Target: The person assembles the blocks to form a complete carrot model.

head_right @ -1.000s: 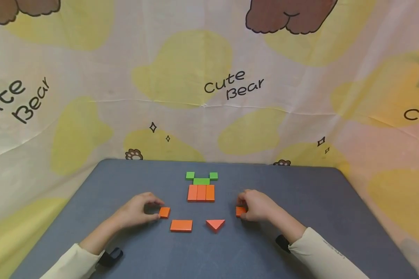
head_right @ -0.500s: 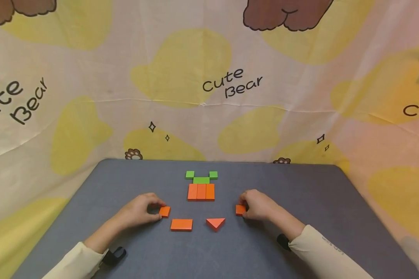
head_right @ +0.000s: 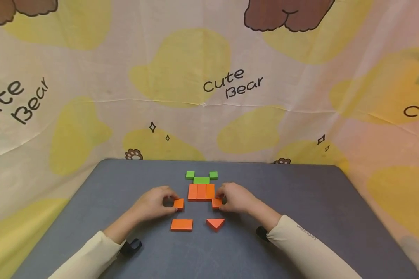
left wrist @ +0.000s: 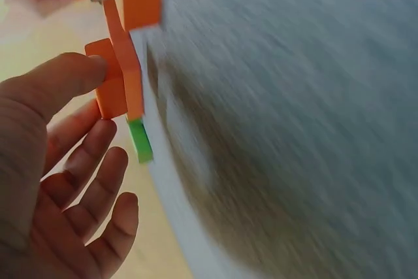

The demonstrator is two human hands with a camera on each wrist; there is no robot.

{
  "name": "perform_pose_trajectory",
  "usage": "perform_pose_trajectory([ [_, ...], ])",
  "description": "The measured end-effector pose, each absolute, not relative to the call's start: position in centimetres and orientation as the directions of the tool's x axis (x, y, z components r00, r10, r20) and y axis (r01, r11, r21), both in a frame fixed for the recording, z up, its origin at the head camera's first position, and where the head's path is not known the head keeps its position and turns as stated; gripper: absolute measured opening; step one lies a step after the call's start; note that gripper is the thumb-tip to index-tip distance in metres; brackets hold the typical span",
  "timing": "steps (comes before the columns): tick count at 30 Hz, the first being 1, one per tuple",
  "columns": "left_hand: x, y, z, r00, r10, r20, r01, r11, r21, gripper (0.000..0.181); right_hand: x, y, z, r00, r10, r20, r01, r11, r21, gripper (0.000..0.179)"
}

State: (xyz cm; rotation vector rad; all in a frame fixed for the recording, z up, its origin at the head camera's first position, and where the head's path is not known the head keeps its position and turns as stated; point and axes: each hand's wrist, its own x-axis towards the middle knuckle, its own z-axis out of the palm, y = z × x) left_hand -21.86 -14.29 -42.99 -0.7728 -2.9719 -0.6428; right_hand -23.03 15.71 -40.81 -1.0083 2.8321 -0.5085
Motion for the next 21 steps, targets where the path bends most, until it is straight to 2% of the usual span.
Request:
perform_pose_trajectory([
  [11, -22.6, -10.8, -43.0, -0.860, 0.509, 0.033, 0.481, 0.786, 0.389, 0.027, -23.6, 12.9, -42.1, -0.782, -0.623, 0.018, -0.597, 0.739, -0.313, 0.023],
  [21, -22.4, -9.7, -43.6, -0.881, 0.473, 0.016, 0.441, 0.807, 0.392, 0.027, -23.5, 12.2, -42.5, -0.766, -0.641, 0.046, -0.617, 0.715, -0.329, 0.023],
])
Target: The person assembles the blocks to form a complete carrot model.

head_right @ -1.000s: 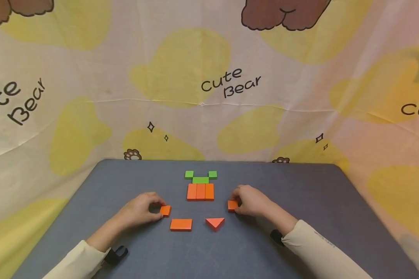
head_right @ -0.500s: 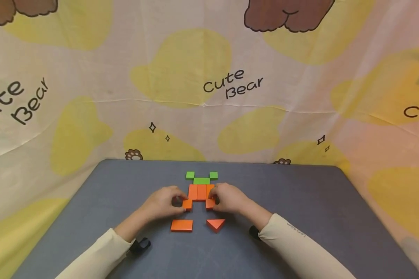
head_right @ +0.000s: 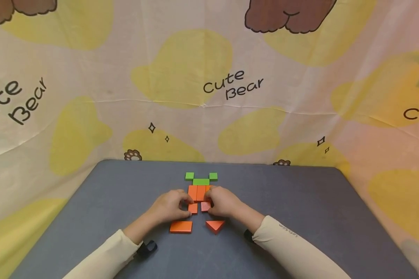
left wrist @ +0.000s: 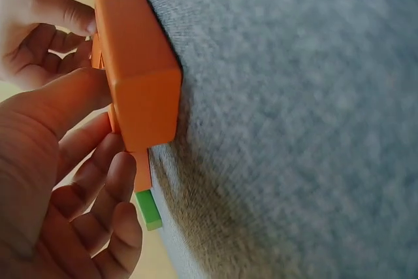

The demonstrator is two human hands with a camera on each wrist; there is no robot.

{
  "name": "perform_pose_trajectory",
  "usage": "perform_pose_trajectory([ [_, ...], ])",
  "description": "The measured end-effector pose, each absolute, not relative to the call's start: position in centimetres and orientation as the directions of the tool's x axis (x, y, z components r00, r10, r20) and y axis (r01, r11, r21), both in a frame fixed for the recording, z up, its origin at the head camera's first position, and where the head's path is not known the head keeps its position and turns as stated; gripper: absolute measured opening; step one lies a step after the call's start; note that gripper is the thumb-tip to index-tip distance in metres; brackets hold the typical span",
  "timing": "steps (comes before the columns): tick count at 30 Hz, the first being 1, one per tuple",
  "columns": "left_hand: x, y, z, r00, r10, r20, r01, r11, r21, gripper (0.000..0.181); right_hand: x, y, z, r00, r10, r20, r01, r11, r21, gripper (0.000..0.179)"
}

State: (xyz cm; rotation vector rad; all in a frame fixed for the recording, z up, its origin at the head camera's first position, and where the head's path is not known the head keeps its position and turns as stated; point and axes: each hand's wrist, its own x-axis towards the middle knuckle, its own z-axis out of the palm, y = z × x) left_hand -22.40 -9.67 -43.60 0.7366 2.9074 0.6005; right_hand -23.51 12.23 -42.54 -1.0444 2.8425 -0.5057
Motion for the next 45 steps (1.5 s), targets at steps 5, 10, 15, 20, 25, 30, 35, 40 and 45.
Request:
perform_pose_trajectory([
  [5, -22.3, -9.4, -43.7, -0.889, 0.457, 0.020, 0.428, 0.816, 0.388, 0.027, -23.4, 12.1, -42.6, -0.781, -0.624, 0.035, -0.599, 0.730, -0.329, 0.023],
  [10, -22.4, -9.4, -43.6, -0.897, 0.441, 0.014, 0.411, 0.823, 0.393, 0.026, -23.5, 12.1, -42.5, -0.789, -0.614, 0.035, -0.590, 0.739, -0.325, 0.025],
  [15, -22.4, -9.3, -43.7, -0.898, 0.439, 0.032, 0.415, 0.821, 0.392, 0.025, -23.6, 12.1, -42.6, -0.788, -0.614, 0.049, -0.594, 0.735, -0.327, 0.023],
  [20, -22.3, -9.1, -43.8, -0.899, 0.434, 0.057, 0.420, 0.817, 0.396, 0.023, -23.6, 12.1, -42.6, -0.777, -0.625, 0.069, -0.610, 0.723, -0.323, 0.023],
  [25, -22.3, -9.0, -43.9, -0.902, 0.425, 0.073, 0.416, 0.815, 0.402, 0.021, -23.6, 12.0, -42.6, -0.772, -0.631, 0.077, -0.617, 0.716, -0.327, 0.023],
  [30, -22.4, -9.0, -43.9, -0.900, 0.428, 0.078, 0.421, 0.811, 0.407, 0.020, -23.6, 12.0, -42.5, -0.767, -0.635, 0.087, -0.624, 0.709, -0.328, 0.024],
  [35, -22.4, -9.0, -44.0, -0.899, 0.433, 0.073, 0.421, 0.804, 0.419, 0.019, -23.5, 12.1, -42.7, -0.763, -0.640, 0.089, -0.628, 0.703, -0.333, 0.024],
  [40, -22.1, -9.6, -43.8, -0.893, 0.443, 0.078, 0.427, 0.780, 0.458, 0.017, -23.4, 12.8, -42.7, -0.767, -0.635, 0.091, -0.620, 0.700, -0.355, 0.023],
  [45, -20.7, -11.2, -43.2, -0.872, 0.480, 0.096, 0.459, 0.734, 0.501, 0.011, -22.5, 14.1, -42.2, -0.764, -0.638, 0.093, -0.612, 0.672, -0.418, 0.014],
])
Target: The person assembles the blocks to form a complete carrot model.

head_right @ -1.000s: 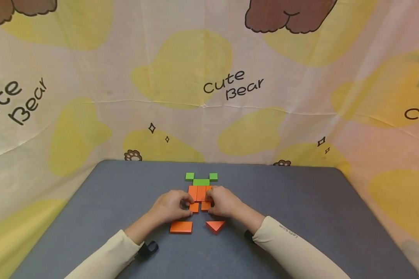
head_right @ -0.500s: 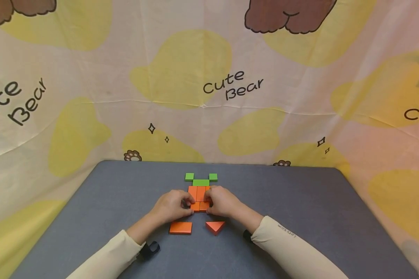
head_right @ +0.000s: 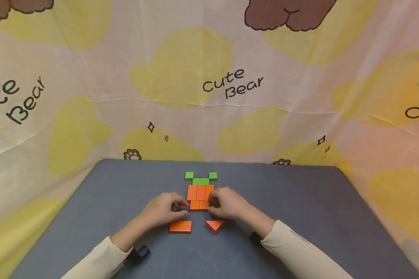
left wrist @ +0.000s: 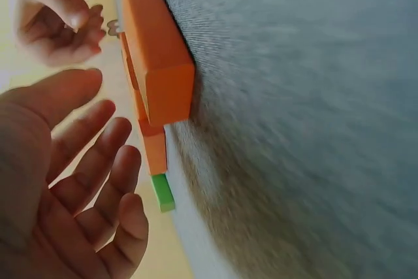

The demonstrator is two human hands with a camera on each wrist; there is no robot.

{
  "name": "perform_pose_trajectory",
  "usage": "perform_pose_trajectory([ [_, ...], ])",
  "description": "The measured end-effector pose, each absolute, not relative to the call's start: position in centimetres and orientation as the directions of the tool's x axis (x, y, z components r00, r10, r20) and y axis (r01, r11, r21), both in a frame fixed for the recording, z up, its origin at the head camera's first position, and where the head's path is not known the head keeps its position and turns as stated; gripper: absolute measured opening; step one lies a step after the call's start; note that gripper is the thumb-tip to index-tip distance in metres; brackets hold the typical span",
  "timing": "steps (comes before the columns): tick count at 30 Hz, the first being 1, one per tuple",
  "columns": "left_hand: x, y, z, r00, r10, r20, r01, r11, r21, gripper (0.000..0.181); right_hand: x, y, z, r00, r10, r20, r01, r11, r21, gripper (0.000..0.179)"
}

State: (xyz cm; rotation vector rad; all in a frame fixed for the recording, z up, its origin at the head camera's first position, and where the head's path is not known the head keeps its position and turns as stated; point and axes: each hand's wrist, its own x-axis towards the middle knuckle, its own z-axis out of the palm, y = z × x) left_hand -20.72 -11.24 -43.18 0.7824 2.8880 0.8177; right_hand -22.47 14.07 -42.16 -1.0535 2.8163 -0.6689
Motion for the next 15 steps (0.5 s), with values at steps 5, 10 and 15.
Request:
perform_pose_trajectory([
  [5, -19.3, -12.8, -43.2, -0.846, 0.526, 0.087, 0.494, 0.713, 0.497, 0.017, -21.0, 15.4, -41.9, -0.741, -0.665, 0.093, -0.615, 0.618, -0.490, 0.013],
  [10, -18.7, -13.5, -43.9, -0.826, 0.560, 0.057, 0.513, 0.708, 0.486, 0.024, -19.8, 16.0, -42.2, -0.718, -0.693, 0.066, -0.617, 0.591, -0.519, 0.018],
  [15, -18.7, -13.3, -44.1, -0.817, 0.576, 0.026, 0.519, 0.715, 0.469, 0.023, -19.0, 15.8, -42.4, -0.695, -0.715, 0.072, -0.651, 0.584, -0.485, 0.021],
])
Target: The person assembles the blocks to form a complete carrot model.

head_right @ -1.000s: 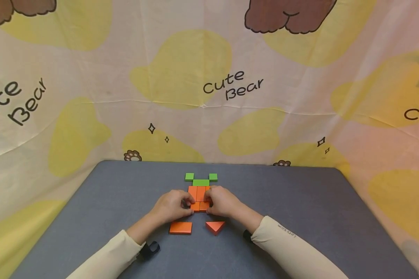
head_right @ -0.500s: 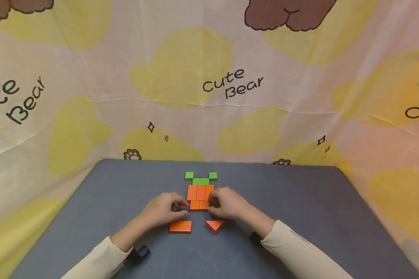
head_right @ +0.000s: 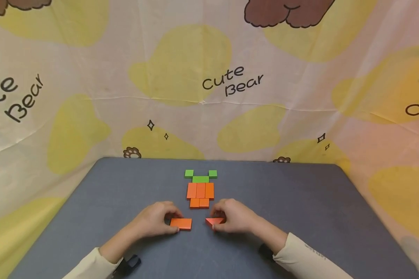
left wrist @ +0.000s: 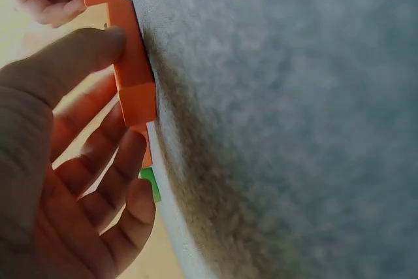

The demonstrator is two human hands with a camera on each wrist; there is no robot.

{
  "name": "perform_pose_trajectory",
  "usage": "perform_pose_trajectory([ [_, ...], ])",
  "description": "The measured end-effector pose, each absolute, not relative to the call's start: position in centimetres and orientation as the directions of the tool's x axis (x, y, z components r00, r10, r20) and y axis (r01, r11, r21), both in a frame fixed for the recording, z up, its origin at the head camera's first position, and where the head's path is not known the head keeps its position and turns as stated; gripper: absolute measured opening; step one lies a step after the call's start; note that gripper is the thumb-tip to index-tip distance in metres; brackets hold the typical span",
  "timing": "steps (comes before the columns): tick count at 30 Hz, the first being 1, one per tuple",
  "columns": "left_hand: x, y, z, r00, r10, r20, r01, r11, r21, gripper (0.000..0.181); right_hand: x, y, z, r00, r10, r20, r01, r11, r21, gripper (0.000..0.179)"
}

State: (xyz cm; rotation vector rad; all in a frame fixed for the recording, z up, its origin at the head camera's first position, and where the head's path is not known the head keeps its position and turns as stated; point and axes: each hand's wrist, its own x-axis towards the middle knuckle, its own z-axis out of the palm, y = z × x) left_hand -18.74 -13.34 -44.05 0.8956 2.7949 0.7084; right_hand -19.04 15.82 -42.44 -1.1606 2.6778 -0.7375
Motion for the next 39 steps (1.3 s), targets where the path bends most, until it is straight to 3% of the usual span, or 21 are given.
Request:
perform_pose_trajectory([
  [13, -20.2, -10.3, -44.1, -0.780, 0.621, 0.076, 0.578, 0.669, 0.467, 0.021, -18.5, 15.1, -42.4, -0.707, -0.704, 0.062, -0.656, 0.621, -0.429, 0.020],
  [23, -20.9, -8.2, -44.3, -0.783, 0.607, 0.135, 0.598, 0.675, 0.432, 0.024, -18.0, 15.0, -42.1, -0.722, -0.691, 0.043, -0.651, 0.656, -0.383, 0.018],
  [39, -21.1, -8.1, -44.1, -0.788, 0.601, 0.133, 0.590, 0.678, 0.438, 0.022, -17.7, 14.6, -41.7, -0.712, -0.699, 0.072, -0.671, 0.646, -0.363, 0.015],
])
